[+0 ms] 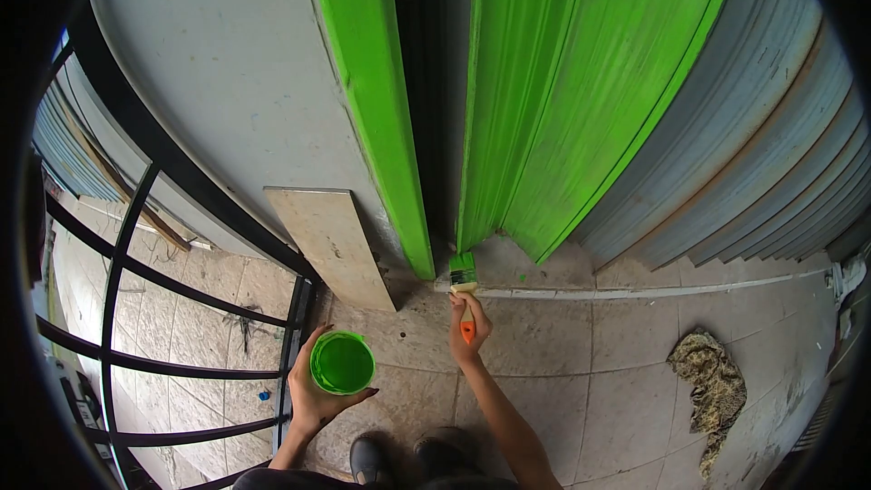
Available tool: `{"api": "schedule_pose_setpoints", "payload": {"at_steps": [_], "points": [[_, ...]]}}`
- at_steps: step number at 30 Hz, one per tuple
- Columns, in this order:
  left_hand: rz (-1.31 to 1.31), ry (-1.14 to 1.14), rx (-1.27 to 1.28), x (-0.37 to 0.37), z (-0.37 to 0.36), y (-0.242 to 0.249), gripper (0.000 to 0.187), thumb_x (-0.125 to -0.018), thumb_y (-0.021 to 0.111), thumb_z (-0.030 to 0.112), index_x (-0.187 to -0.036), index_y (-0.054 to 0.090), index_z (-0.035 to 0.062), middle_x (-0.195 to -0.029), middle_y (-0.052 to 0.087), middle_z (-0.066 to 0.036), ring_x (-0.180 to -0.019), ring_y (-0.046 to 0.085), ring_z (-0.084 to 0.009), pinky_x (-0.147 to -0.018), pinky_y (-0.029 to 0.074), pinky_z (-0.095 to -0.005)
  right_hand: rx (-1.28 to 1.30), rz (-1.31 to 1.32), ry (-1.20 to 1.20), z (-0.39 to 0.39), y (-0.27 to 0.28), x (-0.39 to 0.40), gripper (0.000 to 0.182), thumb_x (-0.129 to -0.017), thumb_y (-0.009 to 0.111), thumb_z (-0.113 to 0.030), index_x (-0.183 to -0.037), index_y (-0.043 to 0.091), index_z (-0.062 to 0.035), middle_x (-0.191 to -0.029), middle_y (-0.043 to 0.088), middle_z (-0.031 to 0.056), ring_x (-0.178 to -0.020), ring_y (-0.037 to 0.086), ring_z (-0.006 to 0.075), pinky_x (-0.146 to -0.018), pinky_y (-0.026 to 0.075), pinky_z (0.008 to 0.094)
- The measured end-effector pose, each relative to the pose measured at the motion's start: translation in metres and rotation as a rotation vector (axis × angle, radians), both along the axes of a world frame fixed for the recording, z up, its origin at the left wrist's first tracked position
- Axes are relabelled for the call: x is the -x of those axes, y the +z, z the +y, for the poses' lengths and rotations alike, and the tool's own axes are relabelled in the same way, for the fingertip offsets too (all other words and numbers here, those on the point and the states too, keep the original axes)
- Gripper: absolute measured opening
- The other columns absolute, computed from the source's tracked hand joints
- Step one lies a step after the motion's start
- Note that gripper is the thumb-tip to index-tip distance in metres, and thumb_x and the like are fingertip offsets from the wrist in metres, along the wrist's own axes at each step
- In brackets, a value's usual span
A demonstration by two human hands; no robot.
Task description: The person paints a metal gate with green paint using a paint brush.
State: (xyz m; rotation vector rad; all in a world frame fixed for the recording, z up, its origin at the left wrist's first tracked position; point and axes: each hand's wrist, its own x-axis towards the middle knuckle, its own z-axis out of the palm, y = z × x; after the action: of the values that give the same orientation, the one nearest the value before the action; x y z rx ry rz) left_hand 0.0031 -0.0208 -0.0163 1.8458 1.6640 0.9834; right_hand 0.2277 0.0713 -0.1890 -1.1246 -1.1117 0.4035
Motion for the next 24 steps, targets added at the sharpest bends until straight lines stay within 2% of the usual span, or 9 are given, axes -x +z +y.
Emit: {"api": "schedule_pose_setpoints", "payload": {"at_steps": [2, 5, 8, 9, 12, 17, 20, 21, 24], "points": [[-0.007, 0.0, -0.001, 0.0, 0.0, 0.001, 0.095, -0.051, 0.092, 0.03, -0.129, 0.048, -0.0003, -0.116, 0.061, -0.018, -0.104, 0.063, -0.0307, -0.091, 0.051, -0.0394, -0.023, -0.008, -0.017, 0.015, 0.003, 0.001, 0.013, -0.091, 0.056, 0.002, -0.103, 0.061, 0.0026, -0.092, 0.07, 0.0158, -0.085, 0.07, 0.021, -0.076, 0.057, 0.0318], [-0.005, 0.0, -0.002, 0.001, -0.001, 0.0, 0.096, -0.051, 0.092, 0.03, -0.13, 0.047, -0.0001, -0.116, 0.061, -0.018, -0.104, 0.063, -0.0308, -0.091, 0.051, -0.0393, -0.041, 0.098, 0.019, 0.023, 0.037, 0.004, 0.016, -0.095, 0.052, -0.006, -0.104, 0.058, 0.0054, -0.095, 0.068, 0.0204, -0.087, 0.07, 0.026, -0.074, 0.058, 0.0335], [0.023, 0.009, 0.002, 0.002, -0.001, -0.001, 0.102, -0.046, 0.094, 0.027, -0.131, 0.045, -0.0026, -0.112, 0.064, -0.016, -0.103, 0.064, -0.0247, -0.092, 0.051, -0.0361, -0.096, 0.181, 0.023, 0.015, 0.072, 0.004, 0.018, -0.097, 0.05, -0.008, -0.106, 0.056, 0.0061, -0.098, 0.066, 0.0241, -0.088, 0.069, 0.0303, -0.075, 0.058, 0.0358], [0.027, 0.006, 0.0, 0.003, -0.002, -0.001, 0.102, -0.046, 0.094, 0.027, -0.131, 0.045, -0.0026, -0.112, 0.064, -0.016, -0.103, 0.064, -0.0247, -0.092, 0.051, -0.036, -0.144, 0.134, 0.019, 0.011, 0.079, 0.003, 0.019, -0.097, 0.05, -0.009, -0.108, 0.055, 0.0058, -0.099, 0.065, 0.0253, -0.088, 0.069, 0.0321, -0.075, 0.058, 0.0373], [0.032, -0.001, -0.005, 0.002, 0.0, -0.001, 0.102, -0.046, 0.094, 0.027, -0.131, 0.045, -0.0027, -0.112, 0.064, -0.016, -0.103, 0.064, -0.0246, -0.092, 0.051, -0.0359, -0.178, 0.153, 0.002, 0.002, 0.088, 0.003, 0.016, -0.095, 0.054, -0.007, -0.105, 0.059, 0.0037, -0.095, 0.068, 0.0211, -0.088, 0.07, 0.0277, -0.076, 0.059, 0.036], [0.017, -0.001, 0.005, 0.001, 0.0, 0.0, 0.103, -0.046, 0.094, 0.026, -0.131, 0.045, -0.0027, -0.112, 0.064, -0.016, -0.103, 0.064, -0.0243, -0.092, 0.05, -0.0357, -0.006, 0.097, 0.026, -0.003, 0.028, 0.003, 0.014, -0.092, 0.057, 0.0, -0.105, 0.06, 0.0033, -0.095, 0.07, 0.0167, -0.089, 0.07, 0.023, -0.078, 0.057, 0.0323], [-0.025, -0.003, 0.007, -0.001, 0.0, 0.006, 0.096, -0.05, 0.093, 0.031, -0.129, 0.048, -0.0002, -0.113, 0.062, -0.018, -0.103, 0.064, -0.0305, -0.09, 0.052, -0.0392, -0.078, 0.043, -0.012, 0.017, 0.069, 0.007, 0.013, -0.093, 0.056, -0.002, -0.105, 0.06, 0.0032, -0.095, 0.069, 0.0175, -0.089, 0.07, 0.0234, -0.078, 0.057, 0.0326], [-0.024, -0.002, 0.005, 0.0, -0.001, 0.006, 0.096, -0.05, 0.093, 0.031, -0.129, 0.048, -0.0002, -0.113, 0.062, -0.018, -0.103, 0.064, -0.0304, -0.09, 0.052, -0.0391, -0.088, 0.155, 0.027, 0.022, 0.095, 0.009, 0.013, -0.094, 0.054, -0.004, -0.103, 0.06, 0.0036, -0.096, 0.069, 0.0197, -0.087, 0.07, 0.0251, -0.078, 0.058, 0.0337], [-0.026, 0.0, -0.009, 0.0, -0.001, 0.007, 0.096, -0.05, 0.093, 0.031, -0.129, 0.048, 0.0, -0.112, 0.063, -0.018, -0.103, 0.064, -0.0301, -0.09, 0.052, -0.0388, -0.19, 0.127, 0.017, 0.027, 0.15, 0.006, 0.018, -0.097, 0.049, -0.007, -0.108, 0.054, 0.0064, -0.095, 0.066, 0.0233, -0.086, 0.069, 0.0313, -0.076, 0.058, 0.0378]]}}
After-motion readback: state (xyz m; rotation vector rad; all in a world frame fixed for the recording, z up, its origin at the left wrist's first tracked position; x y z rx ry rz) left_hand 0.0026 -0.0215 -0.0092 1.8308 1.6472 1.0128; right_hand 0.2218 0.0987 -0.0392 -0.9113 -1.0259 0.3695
